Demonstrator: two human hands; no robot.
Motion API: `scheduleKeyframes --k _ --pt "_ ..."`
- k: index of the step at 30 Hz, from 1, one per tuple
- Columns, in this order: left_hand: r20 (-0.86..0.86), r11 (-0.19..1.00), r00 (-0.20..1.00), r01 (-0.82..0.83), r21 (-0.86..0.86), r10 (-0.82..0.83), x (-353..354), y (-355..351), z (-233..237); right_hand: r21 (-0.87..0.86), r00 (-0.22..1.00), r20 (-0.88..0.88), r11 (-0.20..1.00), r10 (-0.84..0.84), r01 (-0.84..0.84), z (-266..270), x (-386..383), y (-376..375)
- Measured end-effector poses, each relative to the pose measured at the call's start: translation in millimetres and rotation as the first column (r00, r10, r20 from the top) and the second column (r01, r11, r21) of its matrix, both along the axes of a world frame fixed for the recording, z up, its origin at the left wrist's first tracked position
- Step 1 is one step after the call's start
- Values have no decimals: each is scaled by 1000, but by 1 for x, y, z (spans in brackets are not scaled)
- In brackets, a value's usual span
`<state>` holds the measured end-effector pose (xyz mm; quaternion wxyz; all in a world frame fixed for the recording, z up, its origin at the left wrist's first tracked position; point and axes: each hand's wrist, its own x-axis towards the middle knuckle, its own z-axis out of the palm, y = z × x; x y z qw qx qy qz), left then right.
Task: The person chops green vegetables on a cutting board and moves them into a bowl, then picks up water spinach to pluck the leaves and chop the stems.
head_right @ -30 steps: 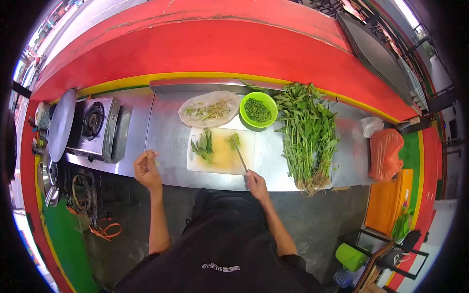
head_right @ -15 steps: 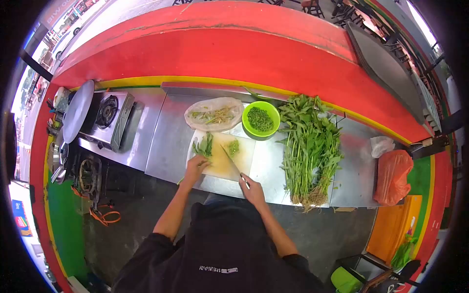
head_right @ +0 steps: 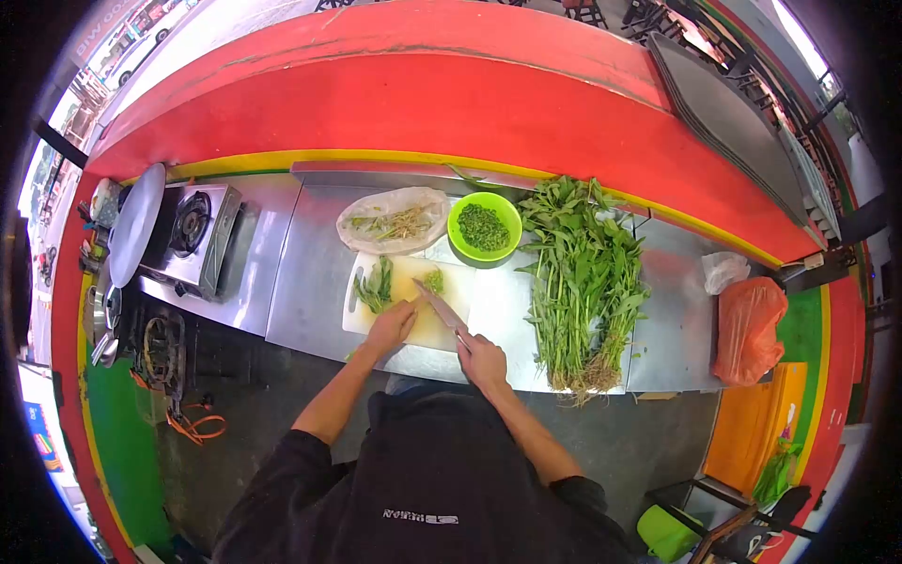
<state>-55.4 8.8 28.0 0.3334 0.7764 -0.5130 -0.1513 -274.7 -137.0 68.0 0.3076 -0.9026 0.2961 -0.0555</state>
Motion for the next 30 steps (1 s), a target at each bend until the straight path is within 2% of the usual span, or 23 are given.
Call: scheduleKeyframes --k 4,6,8,12,14,21,24,26,29,30 --pt "95 981 983 144 131 -157 -2 -5 -5 -37 998 -35 998 57 -58 3 1 0" --pt "133 985 982 118 130 -135 -2 -12 -9 -50 997 -21 996 69 -70 2 0 0" --pt "169 965 978 81 249 -126 1 -19 -5 -62 999 -2 997 45 -45 -2 -1 -1" --pt "216 976 968 85 198 -128 7 -23 -10 -55 1000 -5 998 21 -22 3 -3 0" --pt "156 964 987 4 264 -47 7 -25 -11 -30 1000 -2 999 10 -10 3 -5 0" --pt "121 978 992 -1 208 -25 11 -25 -12 3 999 -39 1000 -17 18 13 -18 3" --pt "43 971 999 -18 237 8 13 -24 -9 23 1000 20 1000 -21 20 10 -22 4" --pt "-75 991 997 28 131 -18 13 -22 -9 71 998 -13 996 -61 62 13 -24 6" --pt "-121 999 993 -10 46 16 5 -21 13 78 994 40 992 -105 102 8 -27 7" --pt "-121 999 992 -14 47 20 5 -20 6 79 994 39 992 -102 98 10 -27 8"
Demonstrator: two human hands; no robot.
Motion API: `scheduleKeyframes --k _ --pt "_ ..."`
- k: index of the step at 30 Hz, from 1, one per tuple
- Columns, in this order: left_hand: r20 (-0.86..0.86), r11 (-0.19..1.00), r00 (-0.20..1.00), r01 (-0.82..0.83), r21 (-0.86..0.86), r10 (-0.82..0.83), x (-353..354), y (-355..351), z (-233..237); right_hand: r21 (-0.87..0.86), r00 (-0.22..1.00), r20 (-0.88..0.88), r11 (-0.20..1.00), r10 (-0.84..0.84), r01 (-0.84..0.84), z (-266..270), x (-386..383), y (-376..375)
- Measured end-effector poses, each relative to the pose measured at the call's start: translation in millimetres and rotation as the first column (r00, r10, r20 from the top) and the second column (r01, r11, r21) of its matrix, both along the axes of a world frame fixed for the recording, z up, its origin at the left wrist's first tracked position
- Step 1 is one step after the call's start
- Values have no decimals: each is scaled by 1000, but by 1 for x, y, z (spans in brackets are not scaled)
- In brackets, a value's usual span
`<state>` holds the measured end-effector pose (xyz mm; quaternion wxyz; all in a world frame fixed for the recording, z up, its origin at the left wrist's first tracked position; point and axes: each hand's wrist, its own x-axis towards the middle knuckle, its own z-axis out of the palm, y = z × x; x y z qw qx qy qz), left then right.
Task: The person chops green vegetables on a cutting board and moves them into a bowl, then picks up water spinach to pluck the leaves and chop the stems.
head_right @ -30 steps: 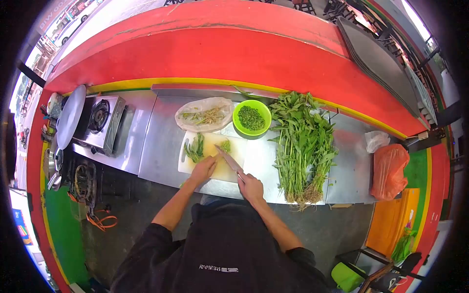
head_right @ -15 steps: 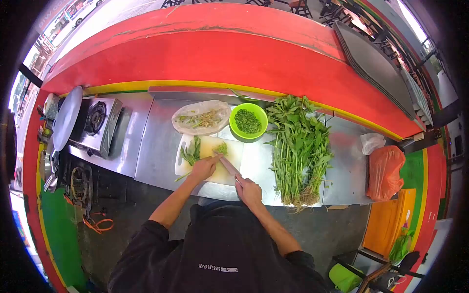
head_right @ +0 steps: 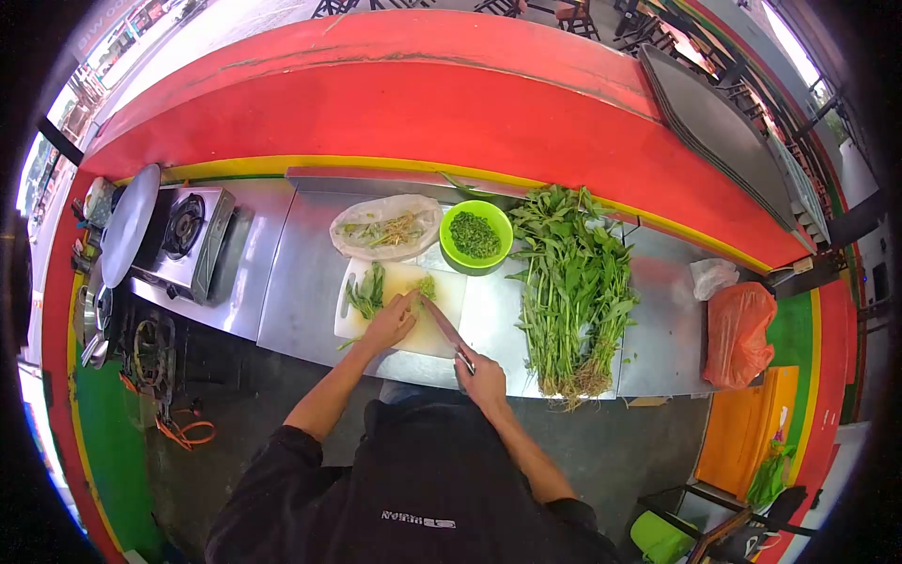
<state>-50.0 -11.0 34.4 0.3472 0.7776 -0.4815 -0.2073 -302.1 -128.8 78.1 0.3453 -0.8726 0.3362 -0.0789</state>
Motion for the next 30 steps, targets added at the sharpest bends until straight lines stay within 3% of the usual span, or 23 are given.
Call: scheduleKeyframes --k 3,5,9,11,15,19,21,23,30 --pt "-30 999 998 -47 -20 47 2 3 -17 151 997 52 987 -58 50 1 -3 4" --pt "0 983 1000 -20 -185 20 3 8 -24 216 989 123 975 -83 55 -5 -7 8" --pt "-94 981 988 -133 -143 121 -2 18 -32 330 991 102 943 -88 50 -11 -14 15" --pt "-111 962 981 -182 -205 162 0 19 -43 492 981 146 869 -130 41 -15 -16 17" --pt "-35 979 994 -110 -169 106 5 19 -37 510 981 171 860 -97 -4 -18 -17 22" --pt "74 966 990 -101 -239 122 4 17 -33 610 982 115 790 -152 51 -11 -12 27" --pt "139 977 981 -105 -185 132 4 17 -33 658 986 42 748 -160 93 -5 -12 24" --pt "259 983 957 -94 -159 133 5 14 -36 648 990 31 757 -138 85 -5 -12 24" --pt "374 994 923 -60 -89 89 1 10 -43 564 997 51 826 -60 21 2 -8 35"
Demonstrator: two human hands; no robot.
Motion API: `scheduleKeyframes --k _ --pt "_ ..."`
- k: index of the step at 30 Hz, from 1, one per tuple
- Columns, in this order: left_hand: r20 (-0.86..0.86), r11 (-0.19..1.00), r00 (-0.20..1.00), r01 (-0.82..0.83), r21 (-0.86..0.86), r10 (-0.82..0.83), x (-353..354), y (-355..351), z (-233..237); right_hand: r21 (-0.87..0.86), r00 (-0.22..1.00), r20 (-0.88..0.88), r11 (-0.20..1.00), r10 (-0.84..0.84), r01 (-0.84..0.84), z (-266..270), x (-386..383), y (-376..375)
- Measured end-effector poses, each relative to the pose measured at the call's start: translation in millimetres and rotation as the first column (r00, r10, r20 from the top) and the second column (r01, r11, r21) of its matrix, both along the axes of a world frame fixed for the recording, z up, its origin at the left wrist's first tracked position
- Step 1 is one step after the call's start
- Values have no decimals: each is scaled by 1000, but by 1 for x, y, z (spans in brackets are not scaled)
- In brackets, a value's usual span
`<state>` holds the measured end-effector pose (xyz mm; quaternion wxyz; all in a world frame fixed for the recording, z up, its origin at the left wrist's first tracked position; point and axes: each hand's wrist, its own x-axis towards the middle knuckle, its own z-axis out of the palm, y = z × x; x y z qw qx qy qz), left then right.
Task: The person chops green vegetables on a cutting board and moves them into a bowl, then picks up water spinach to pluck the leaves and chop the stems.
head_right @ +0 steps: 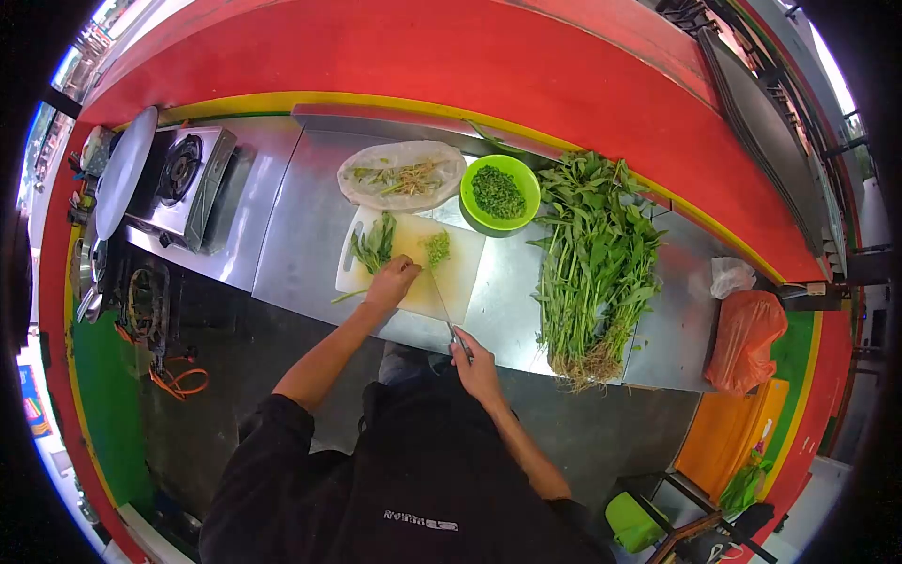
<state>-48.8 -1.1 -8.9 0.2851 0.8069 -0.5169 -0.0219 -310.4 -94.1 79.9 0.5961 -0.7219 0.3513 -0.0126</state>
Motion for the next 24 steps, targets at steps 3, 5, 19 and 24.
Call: scheduleKeyframes --k 3,5,19,24 --pt "5 1000 1000 -8 24 8 -4 0 2 21 999 -34 1000 4 -3 1 5 0" --pt "1 1000 1000 3 28 -3 -4 1 3 39 998 -62 999 9 -7 4 8 1" --pt "-35 997 998 61 57 -59 3 -1 6 19 990 -138 1000 -12 14 26 21 7" --pt "-65 996 996 69 52 -66 4 -1 7 21 988 -155 1000 -6 9 28 24 6"
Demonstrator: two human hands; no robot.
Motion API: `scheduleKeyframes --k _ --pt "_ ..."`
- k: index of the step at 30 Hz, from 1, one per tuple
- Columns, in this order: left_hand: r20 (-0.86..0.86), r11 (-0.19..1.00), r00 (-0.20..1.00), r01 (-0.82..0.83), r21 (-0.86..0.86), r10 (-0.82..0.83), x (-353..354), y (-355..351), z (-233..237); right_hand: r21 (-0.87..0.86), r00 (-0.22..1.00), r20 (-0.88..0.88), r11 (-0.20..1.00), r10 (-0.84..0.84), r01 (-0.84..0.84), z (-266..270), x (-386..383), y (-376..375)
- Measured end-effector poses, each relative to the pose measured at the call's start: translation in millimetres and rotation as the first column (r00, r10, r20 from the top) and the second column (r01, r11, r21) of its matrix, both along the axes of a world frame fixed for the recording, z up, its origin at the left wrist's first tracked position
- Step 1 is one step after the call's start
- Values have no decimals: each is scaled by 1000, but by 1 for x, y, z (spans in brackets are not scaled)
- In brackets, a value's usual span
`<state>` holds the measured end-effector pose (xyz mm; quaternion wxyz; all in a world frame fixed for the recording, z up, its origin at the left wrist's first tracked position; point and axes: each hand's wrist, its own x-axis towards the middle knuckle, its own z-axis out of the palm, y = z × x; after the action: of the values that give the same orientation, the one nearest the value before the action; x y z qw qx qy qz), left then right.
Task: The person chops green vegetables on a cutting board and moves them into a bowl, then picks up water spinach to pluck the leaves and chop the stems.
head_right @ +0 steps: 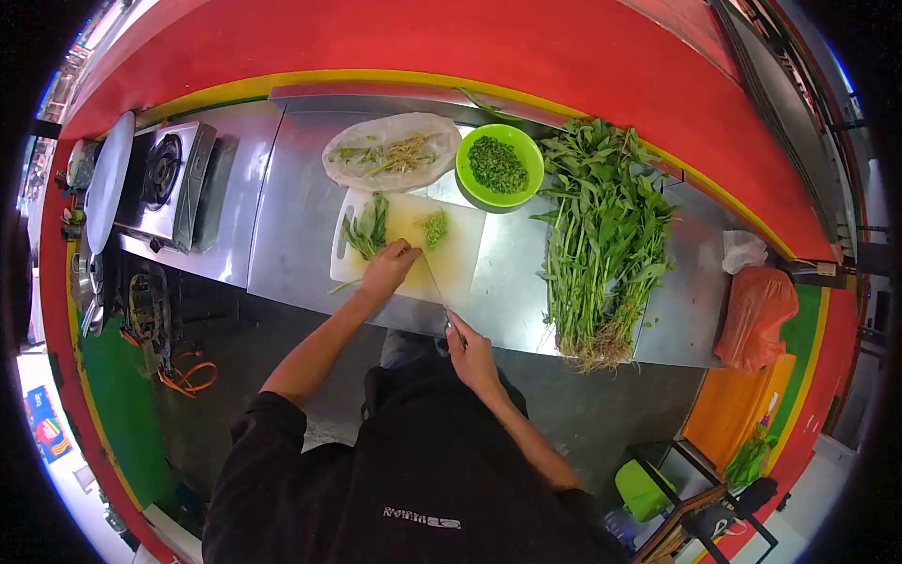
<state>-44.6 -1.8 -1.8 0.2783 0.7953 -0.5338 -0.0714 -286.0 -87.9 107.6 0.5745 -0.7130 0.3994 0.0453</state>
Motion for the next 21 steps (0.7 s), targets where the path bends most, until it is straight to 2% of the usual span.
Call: scheduleKeyframes --k 5,8,10,11,13,16,21 --pt "-19 999 1000 7 47 -6 1 -1 8 -43 1000 31 999 3 -1 -6 3 3" --pt "-14 999 1000 16 41 -16 0 1 7 -70 998 -38 996 46 -48 -7 12 1" --pt "22 1000 1000 21 14 -21 -1 3 6 -117 993 113 993 19 -5 -15 16 1" --pt "24 1000 999 22 13 -22 0 3 4 -118 993 115 993 18 -4 -17 15 0" --pt "9 1000 1000 30 -4 -30 2 6 5 -4 1000 27 1000 -10 11 -14 15 -2" --pt "-33 1000 999 24 21 -23 2 4 5 -7 998 64 1000 -21 22 -14 12 0" --pt "-73 999 997 14 33 -12 1 1 8 18 1000 6 1000 -2 2 -10 12 -1"
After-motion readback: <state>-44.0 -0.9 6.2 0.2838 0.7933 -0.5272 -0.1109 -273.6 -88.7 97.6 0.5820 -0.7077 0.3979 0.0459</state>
